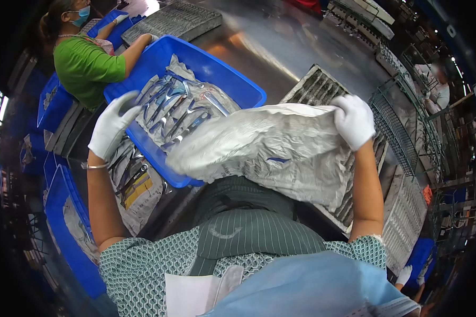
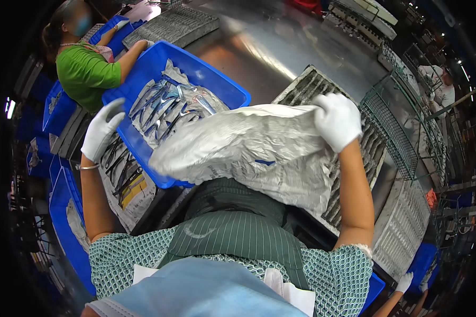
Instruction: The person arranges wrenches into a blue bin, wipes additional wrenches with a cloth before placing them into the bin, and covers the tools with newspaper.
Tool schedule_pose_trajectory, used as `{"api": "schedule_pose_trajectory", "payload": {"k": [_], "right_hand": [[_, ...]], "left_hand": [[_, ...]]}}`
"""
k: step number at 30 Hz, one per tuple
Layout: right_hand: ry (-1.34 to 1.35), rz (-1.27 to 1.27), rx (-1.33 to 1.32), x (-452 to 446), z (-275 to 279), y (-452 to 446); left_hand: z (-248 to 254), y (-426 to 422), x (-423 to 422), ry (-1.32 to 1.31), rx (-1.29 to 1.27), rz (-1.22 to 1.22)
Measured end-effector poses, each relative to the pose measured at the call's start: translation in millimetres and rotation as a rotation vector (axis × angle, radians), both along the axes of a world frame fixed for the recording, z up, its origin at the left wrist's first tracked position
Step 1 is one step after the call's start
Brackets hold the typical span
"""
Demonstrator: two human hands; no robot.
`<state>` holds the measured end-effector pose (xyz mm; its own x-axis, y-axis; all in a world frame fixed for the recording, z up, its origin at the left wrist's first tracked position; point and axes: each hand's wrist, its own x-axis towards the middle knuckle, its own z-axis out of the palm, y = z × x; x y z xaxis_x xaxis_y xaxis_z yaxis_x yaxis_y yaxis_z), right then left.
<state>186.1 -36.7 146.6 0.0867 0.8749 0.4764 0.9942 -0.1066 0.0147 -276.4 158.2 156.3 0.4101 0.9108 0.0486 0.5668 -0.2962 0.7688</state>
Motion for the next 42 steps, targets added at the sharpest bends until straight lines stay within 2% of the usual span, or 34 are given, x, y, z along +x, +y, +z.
{"api": "schedule_pose_trajectory", "payload": {"k": [2, 4, 5, 6, 8, 9, 11, 13, 15, 17, 18, 19, 21, 23, 24, 26, 27, 28, 29, 31, 34, 38, 41, 42], "right_hand": [[-0.067, 0.123, -0.004, -17.4, 13.0, 27.1], [-0.162, 0.28, 0.005, -40.8, 32.9, 52.4], [-0.193, 0.343, 0.011, -52.4, 41.0, 63.5], [-0.204, 0.442, 0.069, -61.5, 47.8, 73.8], [-0.231, 0.519, 0.084, -81.1, 63.0, 89.2], [-0.24, 0.548, 0.062, -86.2, 68.9, 97.4], [-0.323, 0.539, 0.022, -89.1, 82.9, 115.1], [-0.333, 0.63, 0.188, -71.9, 89.8, 141.7], [-0.402, 0.561, 0.134, -61.2, 100.7, 162.0], [-0.374, 0.512, 0.228, -45.1, 96.7, 185.2], [-0.331, 0.554, 0.376, -38.8, 90.6, 197.8], [-0.325, 0.376, 0.424, -48.1, 91.1, 198.7], [-0.132, 0.39, 0.595, -76.9, 87.5, 191.7], [0.108, 0.455, 0.23, -108.8, 76.6, 183.3], [0.154, 0.727, 0.318, -119.7, 55.9, 192.3], [0.122, 0.867, 0.078, -161.4, 23.5, 187.0], [-0.005, 0.878, -0.066, -171.8, -2.4, 190.3], [0.003, 0.919, -0.341, -185.0, -21.0, 197.9], [-0.072, 0.85, -0.476, -191.7, -45.3, 205.3], [-0.131, 0.869, -0.412, -188.1, -85.2, 217.0], [-0.228, 0.873, -0.514, -180.0, -121.4, 243.5], [-0.279, 0.677, -1.048, -191.7, -142.4, 259.7], [-0.295, 0.686, -1.187, -195.1, -172.5, 269.6], [-0.268, 0.689, -1.211, -198.6, -173.7, 267.9]], "left_hand": [[29.1, -31.1, 54.6, -0.196, 0.074, -0.191], [34.3, -48.7, 107.5, -0.041, 0.399, -0.426], [32.6, -54.1, 132.9, 0.013, 0.505, -0.469], [24.2, -54.8, 155.1, 0.111, 0.756, -0.47], [8.2, -50.4, 185.8, 0.067, 0.759, -0.478], [-0.3, -44.3, 196.5, -0.01, 0.597, -0.411], [-2.5, -30.9, 200.4, -0.117, -0.005, -0.371], [-8.4, -9.3, 195.0, -0.183, -0.073, -0.333], [-20.3, 14.1, 181.9, -0.26, -0.168, -0.313], [-31.9, 38.0, 167.5, -0.255, -0.178, -0.276], [-28.8, 40.9, 158.3, -0.318, -0.22, -0.232], [-26.3, 44.9, 146.8, -0.382, -0.26, -0.181], [-42.8, 74.9, 126.3, -0.504, -0.304, -0.031], [-80.9, 126.2, 101.9, -0.658, -0.369, 0.129], [-85.7, 138.7, 89.0, -0.679, -0.394, 0.235], [-116.9, 174.3, 60.9, -0.696, -0.414, 0.416], [-126.6, 179.4, 53.1, -0.597, -0.382, 0.559], [-134.8, 183.1, 49.2, -0.495, -0.351, 0.694], [-141.6, 183.0, 46.0, -0.392, -0.318, 0.822], [-168.6, 185.3, 33.9, -0.338, -0.194, 0.98], [-208.7, 192.6, 14.9, -0.122, -0.091, 1.152], [-239.5, 202.0, 3.3, 0.037, -0.183, 1.291], [-208.8, 184.0, 38.2, 0.392, 0.002, 1.548], [-198.3, 176.2, 52.5, 0.566, 0.232, 1.571]]}}
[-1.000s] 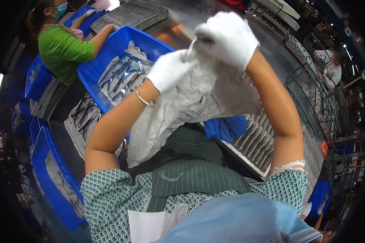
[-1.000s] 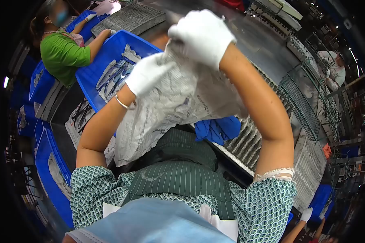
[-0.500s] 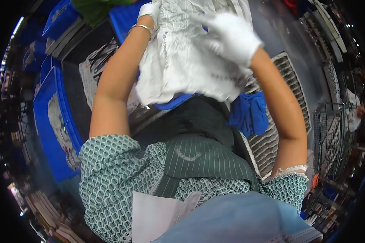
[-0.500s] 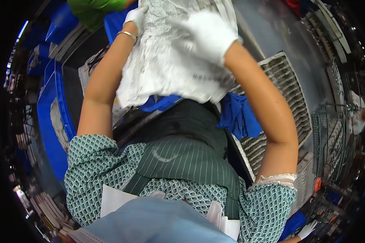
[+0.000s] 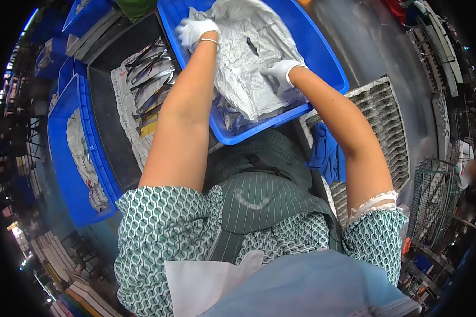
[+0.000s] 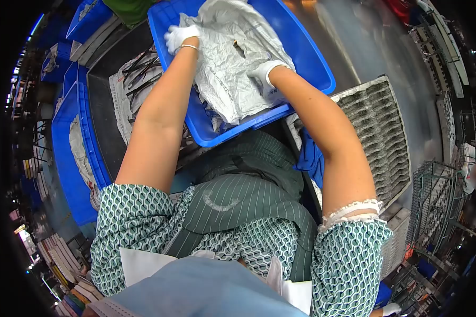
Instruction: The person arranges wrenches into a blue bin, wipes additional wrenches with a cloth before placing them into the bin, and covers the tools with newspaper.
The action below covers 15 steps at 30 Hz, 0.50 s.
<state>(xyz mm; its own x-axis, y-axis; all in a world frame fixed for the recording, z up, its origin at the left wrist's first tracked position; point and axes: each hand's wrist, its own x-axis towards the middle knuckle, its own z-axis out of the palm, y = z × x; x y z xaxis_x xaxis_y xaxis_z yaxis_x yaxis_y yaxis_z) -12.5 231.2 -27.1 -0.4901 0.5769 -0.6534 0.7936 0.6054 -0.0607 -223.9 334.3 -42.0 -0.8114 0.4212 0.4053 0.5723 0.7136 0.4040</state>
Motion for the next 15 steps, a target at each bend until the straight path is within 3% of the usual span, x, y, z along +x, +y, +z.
{"api": "schedule_pose_trajectory", "payload": {"k": [2, 4, 5, 7, 9, 12, 13, 14, 15], "right_hand": [[0.005, 0.006, -0.073, -2.9, -4.4, 4.6], [0.087, 0.056, -0.084, -0.6, -8.3, 11.4], [0.17, 0.099, -0.06, 5.1, -15.1, 14.2], [0.225, 0.125, -0.074, 15.1, -37.3, 21.9], [0.165, 0.092, -0.152, 22.8, -61.3, 31.6], [0.114, -0.054, -0.245, 19.5, -27.9, 29.6], [0.078, -0.103, -0.31, 13.0, -18.9, 35.0], [0.038, -0.129, -0.184, 5.8, -9.5, 41.7], [0.161, -0.138, -0.051, -1.7, 0.0, 45.7]], "left_hand": [[36.2, -19.5, 17.1, 0.001, -0.296, -0.559], [26.4, -33.1, 42.5, 0.101, -0.7, -1.235], [-11.5, -34.1, 54.7, -0.097, -0.647, -1.405], [5.5, -66.4, 83.0, -0.015, -0.956, -1.558], [-51.7, -52.7, 84.5, -0.026, -0.929, -1.669], [-47.2, -47.6, 72.2, -0.23, -1.003, -1.634], [-40.3, -48.7, 66.6, -0.16, -1.035, -1.652], [-34.0, -51.6, 59.8, -0.09, -1.07, -1.667], [-31.2, -53.3, 54.9, -0.019, -1.107, -1.678]]}}
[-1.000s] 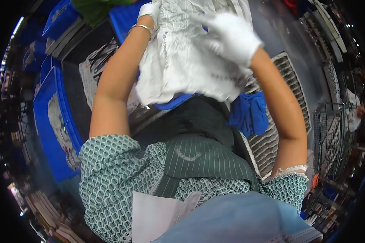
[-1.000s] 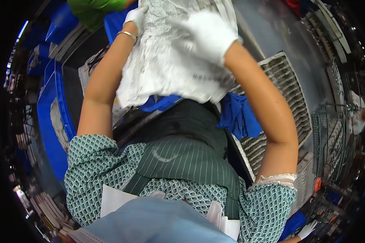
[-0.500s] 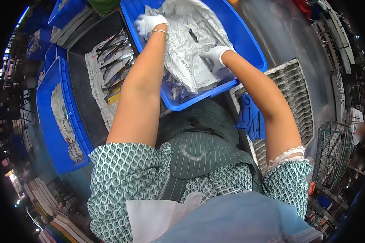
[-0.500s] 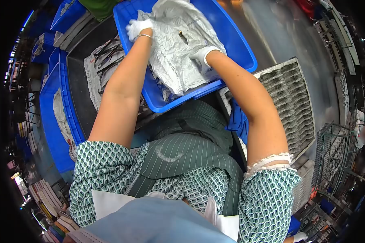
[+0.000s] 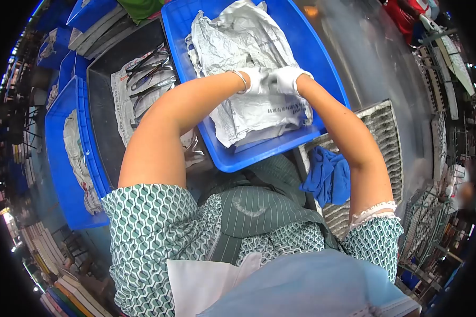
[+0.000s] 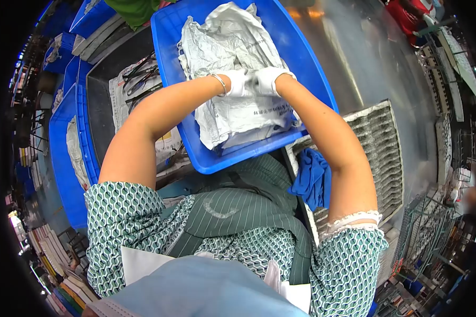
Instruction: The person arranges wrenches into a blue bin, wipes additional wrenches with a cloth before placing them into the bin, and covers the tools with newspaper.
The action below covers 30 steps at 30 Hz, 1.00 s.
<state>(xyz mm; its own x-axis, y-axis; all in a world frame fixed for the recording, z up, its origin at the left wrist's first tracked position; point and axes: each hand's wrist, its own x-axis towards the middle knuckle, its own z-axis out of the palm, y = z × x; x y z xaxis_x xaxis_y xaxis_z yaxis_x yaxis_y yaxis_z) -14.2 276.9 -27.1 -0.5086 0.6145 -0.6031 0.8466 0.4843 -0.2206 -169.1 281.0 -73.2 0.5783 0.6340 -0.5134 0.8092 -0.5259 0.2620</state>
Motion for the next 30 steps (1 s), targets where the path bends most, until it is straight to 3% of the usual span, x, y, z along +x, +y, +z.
{"api": "schedule_pose_trajectory", "payload": {"k": [3, 5, 7, 8, 10, 11, 12, 14, 17, 20, 22, 24, 26, 30], "right_hand": [[0.394, 0.028, 0.455, -9.2, 2.2, 7.8], [0.267, -0.002, 0.391, -5.3, -25.3, 12.2], [0.132, 0.009, 0.309, -3.8, -23.8, 10.1], [0.175, 0.079, 0.262, 2.8, -39.2, 11.5], [-0.054, 0.02, 0.119, -5.5, -21.2, 2.8], [-0.05, 0.027, 0.125, -6.2, -20.5, 4.0], [-0.045, 0.033, 0.129, -6.4, -21.1, 4.5], [-0.038, 0.025, 0.136, -5.1, -21.8, 4.1], [-0.035, 0.002, 0.143, -4.2, -22.5, 0.6], [-0.054, 0.007, 0.162, -5.5, -22.0, 0.1], [-0.032, 0.021, 0.182, -3.1, -31.3, 1.7], [-0.014, 0.019, 0.149, -3.2, -23.4, 1.7], [-0.042, 0.018, 0.121, -4.8, -26.9, 4.1], [-0.032, 0.058, 0.158, -6.7, -21.5, 2.4]], "left_hand": [[-14.0, 3.5, -5.3, -0.034, 0.041, -0.026], [-48.9, 22.3, -15.7, -0.128, 0.12, -0.157], [37.5, 42.8, -18.1, 0.012, -0.155, -0.057], [49.7, 58.0, -22.9, 0.0, -0.002, 0.02], [73.5, 81.9, -40.9, 0.012, 0.334, 0.391], [72.3, 100.2, -48.7, -0.028, 0.402, 0.534], [90.9, 103.0, -50.5, 0.148, 0.404, 0.58], [71.2, 117.1, -61.2, 0.302, 0.55, 0.471], [30.5, 134.4, -77.7, 0.126, 0.742, 0.326], [-14.4, 209.3, -108.9, -0.405, 0.313, 0.5], [36.7, 194.7, -106.6, -0.542, 0.13, 0.669], [27.5, 229.0, -126.4, -0.369, 0.385, 0.419], [62.2, 212.6, -119.1, -0.092, 0.483, 0.372], [78.8, 188.3, -124.1, 0.09, 0.666, 0.204]]}}
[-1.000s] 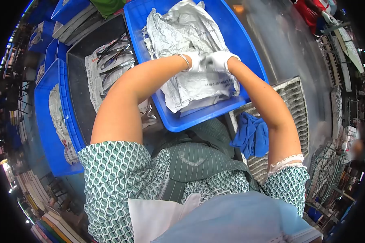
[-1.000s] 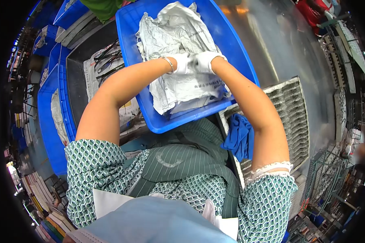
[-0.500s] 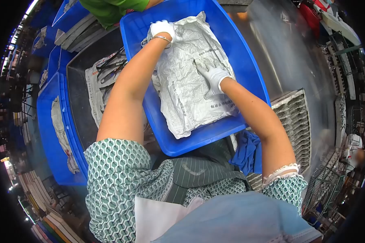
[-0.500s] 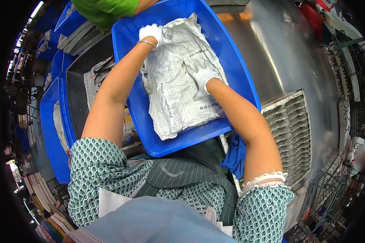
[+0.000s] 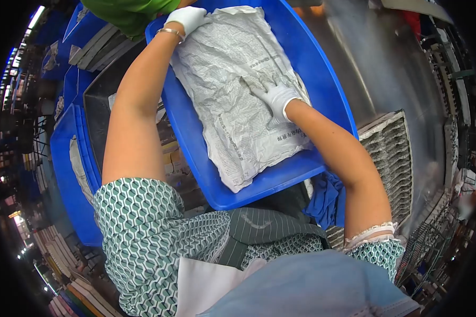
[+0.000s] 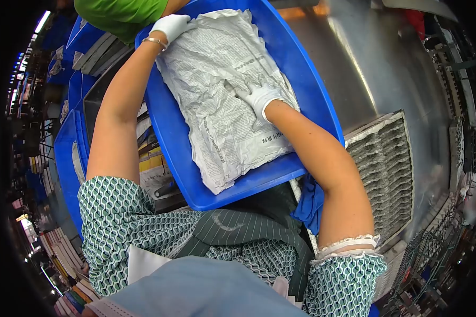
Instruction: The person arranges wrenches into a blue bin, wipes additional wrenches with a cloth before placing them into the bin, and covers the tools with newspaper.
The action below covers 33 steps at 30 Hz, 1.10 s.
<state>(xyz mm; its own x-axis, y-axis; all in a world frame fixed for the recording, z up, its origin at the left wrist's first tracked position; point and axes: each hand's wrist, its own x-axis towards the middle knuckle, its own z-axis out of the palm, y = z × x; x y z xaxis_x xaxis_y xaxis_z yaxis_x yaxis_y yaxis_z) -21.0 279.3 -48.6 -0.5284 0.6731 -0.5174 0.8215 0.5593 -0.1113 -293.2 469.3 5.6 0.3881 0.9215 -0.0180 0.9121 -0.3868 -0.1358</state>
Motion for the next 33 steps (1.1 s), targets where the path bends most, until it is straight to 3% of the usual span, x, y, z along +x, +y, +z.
{"api": "schedule_pose_trajectory", "payload": {"k": [4, 6, 8, 10, 12, 13, 15, 16, 19, 22, 26, 27, 30, 32, 33], "right_hand": [[-0.019, 0.007, -0.047, -3.9, 9.4, -0.3], [0.005, 0.009, -0.035, -3.3, 2.8, 0.7], [-0.023, 0.012, -0.033, -4.5, 4.7, -1.2], [-0.022, 0.003, -0.032, -6.1, 5.8, 0.0], [-0.003, -0.003, -0.037, -5.4, 5.0, -0.8], [-0.009, -0.001, -0.028, -5.9, 4.2, -0.3], [-0.023, -0.001, -0.013, -6.5, 1.6, -1.9], [-0.016, -0.007, -0.018, -6.4, 0.9, -1.7], [-0.018, -0.046, -0.064, -8.1, 7.7, -1.8], [-0.031, -0.076, -0.094, -9.4, 11.9, -0.5], [-0.008, 0.037, 0.036, -3.4, -35.4, 2.8], [-0.004, -0.003, 0.001, -3.9, -28.3, 2.5], [-0.031, -0.089, -0.11, -12.0, 6.8, -2.6], [-0.036, -0.106, -0.124, -11.3, 5.8, -0.9], [-0.042, -0.101, -0.121, -11.2, 4.1, -0.4]], "left_hand": [[1.0, -4.9, -16.8, 0.056, 0.339, -0.046], [17.1, 3.8, -12.3, 0.107, 0.351, 0.134], [54.7, -41.7, 34.8, -0.145, 0.438, 0.043], [62.0, -63.8, 77.1, -0.164, -0.157, 0.128], [14.8, -62.7, 98.0, 0.01, -0.344, 0.05], [-10.6, -51.4, 107.4, 0.081, -0.395, 0.134], [-59.2, -27.1, 111.9, -0.008, -0.251, 0.176], [-68.7, -23.4, 114.5, -0.06, -0.136, 0.161], [-96.5, -14.1, 132.7, -0.22, -0.151, 0.242], [-118.2, -16.3, 141.9, -0.113, -0.088, 0.245], [-145.5, 26.0, 102.7, -0.411, -0.013, 0.027], [-139.2, 36.5, 88.9, -0.596, -0.167, 0.115], [-63.7, -9.1, 67.9, -0.122, 0.1, 0.159], [-65.4, -15.5, 46.5, -0.14, 0.149, 0.225], [-50.6, -22.9, 42.9, -0.159, 0.084, 0.378]]}}
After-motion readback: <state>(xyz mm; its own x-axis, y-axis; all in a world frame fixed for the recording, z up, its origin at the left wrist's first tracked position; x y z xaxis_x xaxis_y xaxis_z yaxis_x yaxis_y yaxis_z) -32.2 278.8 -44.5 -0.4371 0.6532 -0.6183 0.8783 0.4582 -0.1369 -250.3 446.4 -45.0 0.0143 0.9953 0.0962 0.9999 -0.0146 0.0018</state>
